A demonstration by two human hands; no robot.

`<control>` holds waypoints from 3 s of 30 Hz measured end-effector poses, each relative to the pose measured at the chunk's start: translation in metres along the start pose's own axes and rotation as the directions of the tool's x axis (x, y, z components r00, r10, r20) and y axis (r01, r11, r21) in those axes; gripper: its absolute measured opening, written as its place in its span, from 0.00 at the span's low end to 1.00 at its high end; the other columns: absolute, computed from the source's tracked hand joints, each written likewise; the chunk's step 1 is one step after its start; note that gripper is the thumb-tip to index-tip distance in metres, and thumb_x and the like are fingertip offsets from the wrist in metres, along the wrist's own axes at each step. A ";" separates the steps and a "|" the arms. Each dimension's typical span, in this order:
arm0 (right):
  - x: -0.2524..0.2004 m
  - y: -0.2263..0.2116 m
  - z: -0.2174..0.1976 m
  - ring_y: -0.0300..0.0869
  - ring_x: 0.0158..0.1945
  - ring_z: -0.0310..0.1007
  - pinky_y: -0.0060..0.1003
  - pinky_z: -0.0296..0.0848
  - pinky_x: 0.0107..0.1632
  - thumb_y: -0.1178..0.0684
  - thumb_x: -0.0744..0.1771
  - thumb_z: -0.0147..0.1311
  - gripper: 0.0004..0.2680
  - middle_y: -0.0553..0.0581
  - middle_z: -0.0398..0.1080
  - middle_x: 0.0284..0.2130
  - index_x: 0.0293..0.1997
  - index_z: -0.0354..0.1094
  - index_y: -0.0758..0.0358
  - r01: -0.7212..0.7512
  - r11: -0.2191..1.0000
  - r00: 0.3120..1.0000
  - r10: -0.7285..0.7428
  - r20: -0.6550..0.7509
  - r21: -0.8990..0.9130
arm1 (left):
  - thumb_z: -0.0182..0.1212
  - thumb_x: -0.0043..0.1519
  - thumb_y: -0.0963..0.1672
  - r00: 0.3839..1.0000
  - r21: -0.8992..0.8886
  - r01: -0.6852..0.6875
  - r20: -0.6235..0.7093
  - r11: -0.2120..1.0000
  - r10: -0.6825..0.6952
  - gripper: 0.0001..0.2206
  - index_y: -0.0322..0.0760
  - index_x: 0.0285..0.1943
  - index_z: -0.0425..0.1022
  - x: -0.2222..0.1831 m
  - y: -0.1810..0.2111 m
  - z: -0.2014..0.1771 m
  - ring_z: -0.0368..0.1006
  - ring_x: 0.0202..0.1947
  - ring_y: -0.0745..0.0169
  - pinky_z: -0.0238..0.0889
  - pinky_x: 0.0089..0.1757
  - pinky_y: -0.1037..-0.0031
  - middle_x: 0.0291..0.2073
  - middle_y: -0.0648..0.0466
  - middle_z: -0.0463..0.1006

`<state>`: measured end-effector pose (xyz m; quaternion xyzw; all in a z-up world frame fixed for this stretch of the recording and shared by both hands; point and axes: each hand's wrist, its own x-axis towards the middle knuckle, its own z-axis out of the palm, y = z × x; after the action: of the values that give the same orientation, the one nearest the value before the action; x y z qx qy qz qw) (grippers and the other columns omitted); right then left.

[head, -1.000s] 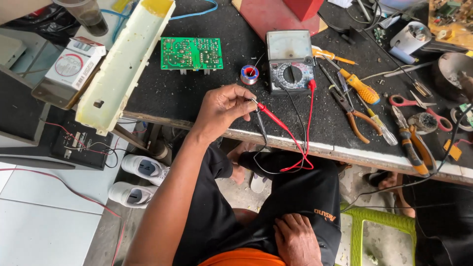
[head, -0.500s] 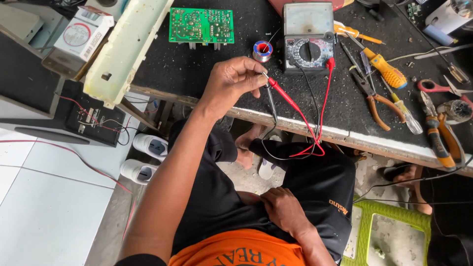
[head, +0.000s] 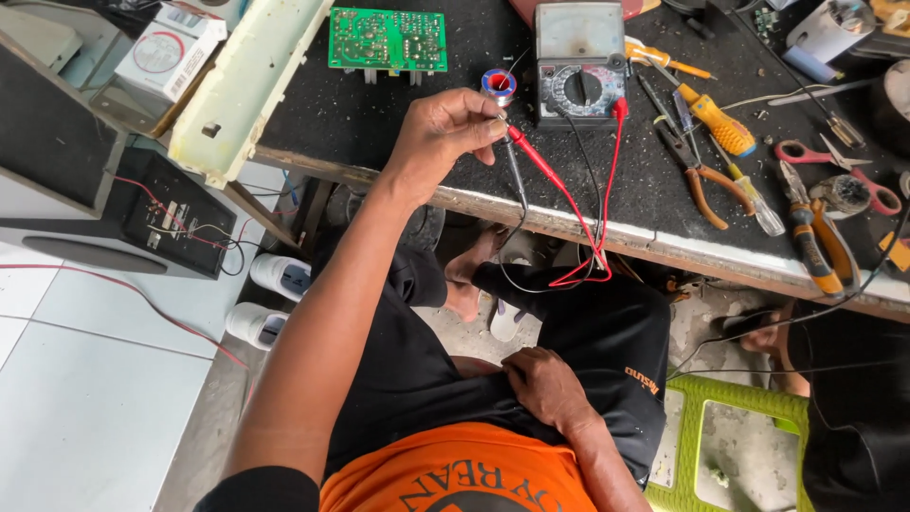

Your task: Testing electronic components with a multimeter and sorting them on a repair bench.

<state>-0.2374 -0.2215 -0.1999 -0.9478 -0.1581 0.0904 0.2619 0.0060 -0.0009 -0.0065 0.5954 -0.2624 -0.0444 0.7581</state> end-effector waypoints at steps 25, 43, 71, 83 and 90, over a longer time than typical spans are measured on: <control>0.008 -0.049 -0.017 0.52 0.44 0.79 0.44 0.72 0.47 0.41 0.68 0.49 0.13 0.53 0.82 0.39 0.42 0.79 0.57 -0.108 0.993 0.977 0.113 0.182 -0.037 | 0.69 0.59 0.41 0.990 -0.054 -0.143 0.010 0.988 0.144 0.05 0.33 0.40 0.80 0.005 -0.015 -0.008 0.81 0.23 0.65 0.79 0.27 0.79 0.29 0.51 0.83; -0.006 -0.047 -0.001 0.51 0.43 0.77 0.46 0.67 0.54 0.43 0.69 0.46 0.12 0.52 0.80 0.38 0.43 0.78 0.52 -0.094 0.970 0.970 0.140 0.200 -0.224 | 0.69 0.59 0.40 0.993 -0.064 -0.117 0.005 0.991 0.117 0.05 0.32 0.40 0.81 0.006 -0.011 -0.008 0.78 0.21 0.67 0.80 0.26 0.80 0.30 0.49 0.84; -0.029 -0.019 0.012 0.53 0.45 0.74 0.47 0.65 0.54 0.49 0.68 0.51 0.08 0.57 0.77 0.36 0.49 0.73 0.52 0.065 0.987 0.993 -0.048 0.112 -0.150 | 0.69 0.61 0.39 0.999 -0.011 0.048 -0.020 0.999 -0.048 0.05 0.32 0.42 0.79 0.007 -0.003 0.001 0.75 0.23 0.67 0.73 0.30 0.80 0.28 0.53 0.80; -0.016 -0.010 0.025 0.52 0.44 0.74 0.46 0.63 0.52 0.47 0.68 0.53 0.07 0.54 0.77 0.38 0.44 0.72 0.56 0.140 0.985 0.985 -0.128 0.117 -0.105 | 0.69 0.59 0.40 0.996 0.007 0.073 -0.049 0.997 -0.073 0.06 0.30 0.42 0.79 0.009 -0.003 0.003 0.74 0.23 0.65 0.73 0.33 0.76 0.28 0.52 0.79; -0.013 -0.013 0.023 0.54 0.44 0.73 0.47 0.63 0.52 0.47 0.69 0.52 0.07 0.52 0.75 0.40 0.44 0.72 0.56 0.150 0.985 0.979 -0.137 0.153 -0.082 | 0.68 0.59 0.39 0.992 0.003 0.094 -0.084 0.996 -0.094 0.06 0.30 0.42 0.79 0.009 -0.007 0.004 0.73 0.23 0.63 0.71 0.34 0.75 0.34 0.50 0.80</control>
<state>-0.2586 -0.2051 -0.2114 -0.9358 -0.2490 0.1331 0.2112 0.0131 -0.0102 -0.0096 0.6110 -0.2023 -0.0542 0.7634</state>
